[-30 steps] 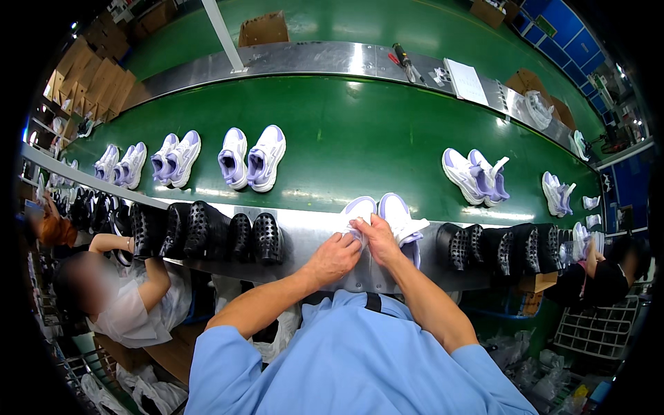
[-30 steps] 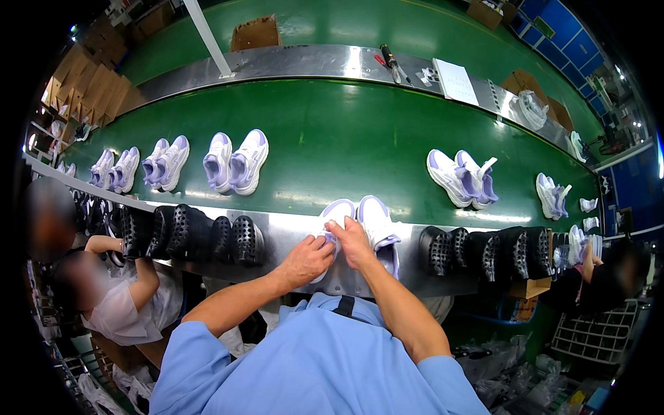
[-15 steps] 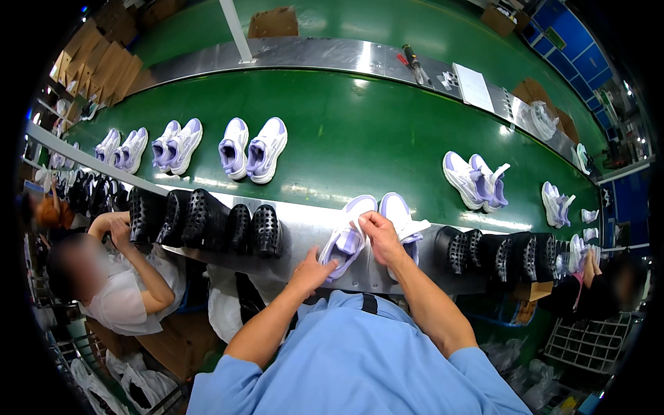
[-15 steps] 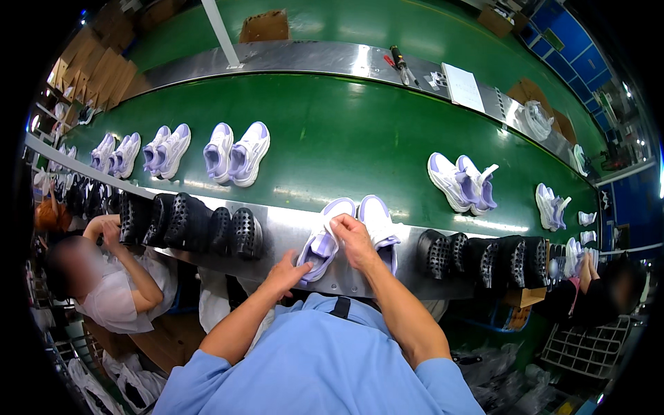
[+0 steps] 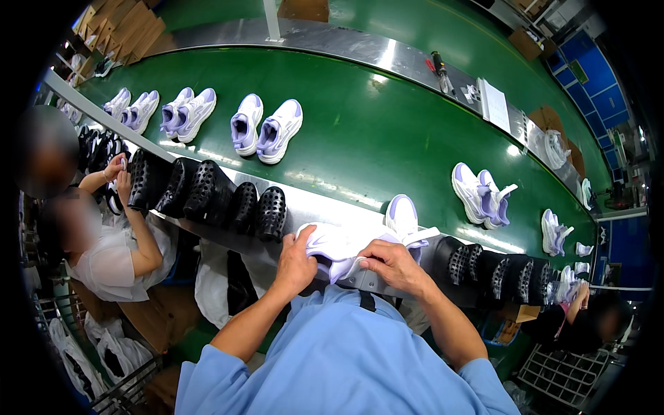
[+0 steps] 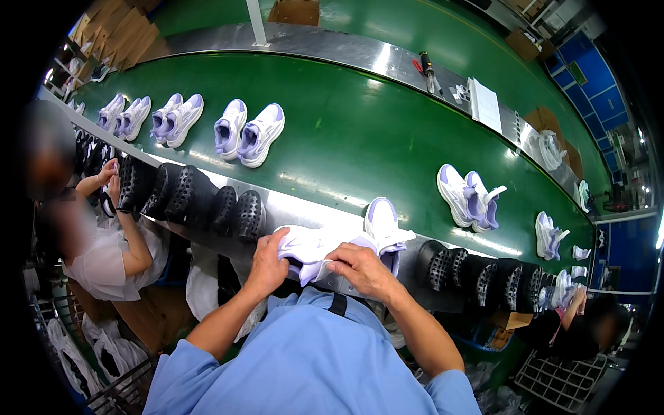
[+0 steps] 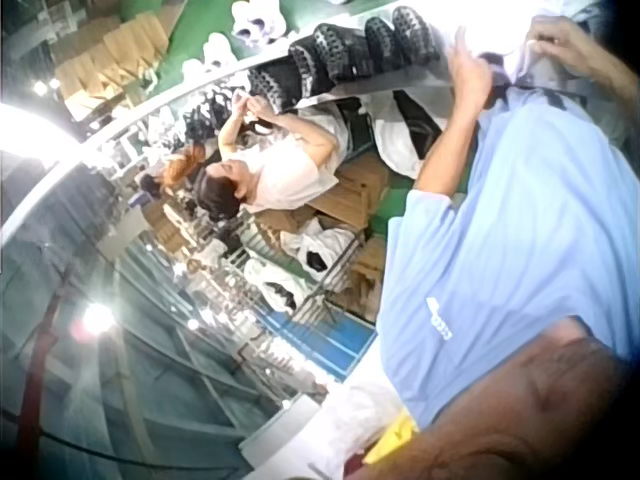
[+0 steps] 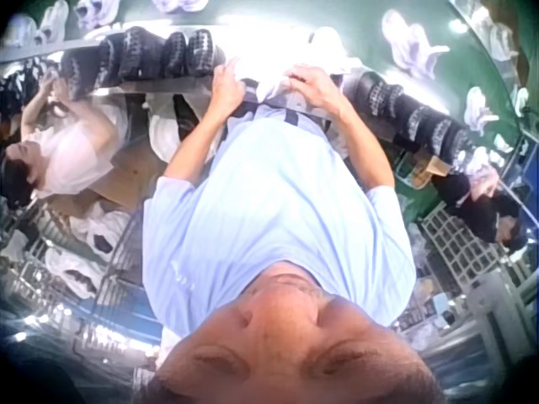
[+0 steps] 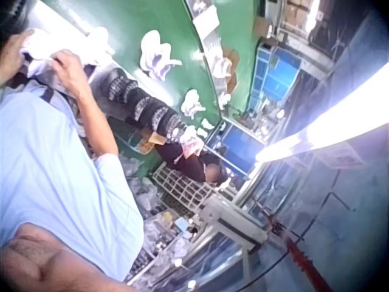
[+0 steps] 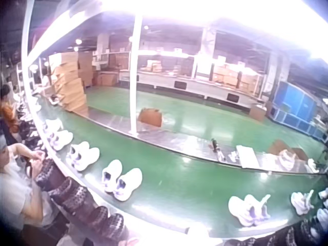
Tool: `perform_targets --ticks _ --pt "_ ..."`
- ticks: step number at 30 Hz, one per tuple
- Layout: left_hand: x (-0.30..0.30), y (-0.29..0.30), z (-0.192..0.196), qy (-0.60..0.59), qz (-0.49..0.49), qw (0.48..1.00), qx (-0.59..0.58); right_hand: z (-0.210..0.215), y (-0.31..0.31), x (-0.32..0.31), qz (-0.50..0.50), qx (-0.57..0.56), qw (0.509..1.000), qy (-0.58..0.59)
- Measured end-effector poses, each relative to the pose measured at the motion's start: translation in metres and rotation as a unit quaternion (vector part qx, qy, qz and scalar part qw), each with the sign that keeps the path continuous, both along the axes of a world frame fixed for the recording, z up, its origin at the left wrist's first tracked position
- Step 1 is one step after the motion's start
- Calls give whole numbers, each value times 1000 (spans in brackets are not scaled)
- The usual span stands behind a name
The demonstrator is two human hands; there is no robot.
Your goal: The person organizes shoe components on a metal workbench at a shoe manufacturing facility. They pick up black plastic shoe molds from a bag and place them in rows, then take white and purple sneakers from a conveyor belt and place them onto the bench, securing their straps by hand.
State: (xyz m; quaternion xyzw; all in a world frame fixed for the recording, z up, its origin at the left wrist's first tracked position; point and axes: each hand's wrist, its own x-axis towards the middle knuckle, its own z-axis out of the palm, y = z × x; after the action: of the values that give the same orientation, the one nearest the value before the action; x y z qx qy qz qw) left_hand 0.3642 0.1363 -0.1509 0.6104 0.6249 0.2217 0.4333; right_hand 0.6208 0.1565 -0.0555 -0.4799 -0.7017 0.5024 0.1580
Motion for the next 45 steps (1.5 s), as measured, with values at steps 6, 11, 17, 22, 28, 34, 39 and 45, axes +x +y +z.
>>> perform_targets --ticks 6,11,17,22,28,34,39,45 --pt "0 4 36 -1 -37 998 45 9 2 -13 19 1 1000 -11" --pt "-4 10 48 5 -84 989 125 10 3 -22 -17 -66 997 -21" --pt "-10 15 59 -7 -115 985 130 7 2 -32 -35 -119 992 -22" --pt "-13 13 67 -1 -134 982 133 7 5 -40 -19 -171 983 -63" --pt "-17 2 61 28 -111 991 70 5 20 -55 -42 -183 971 -148" --pt "-11 -11 -7 -92 121 949 -276 -27 6 -52 -200 -8 972 -119" --pt "10 -4 -15 -52 118 914 -385 -38 -12 -58 -111 3 980 -167" --pt "26 -4 -28 181 -16 982 59 -79 -17 -66 -65 220 939 -255"
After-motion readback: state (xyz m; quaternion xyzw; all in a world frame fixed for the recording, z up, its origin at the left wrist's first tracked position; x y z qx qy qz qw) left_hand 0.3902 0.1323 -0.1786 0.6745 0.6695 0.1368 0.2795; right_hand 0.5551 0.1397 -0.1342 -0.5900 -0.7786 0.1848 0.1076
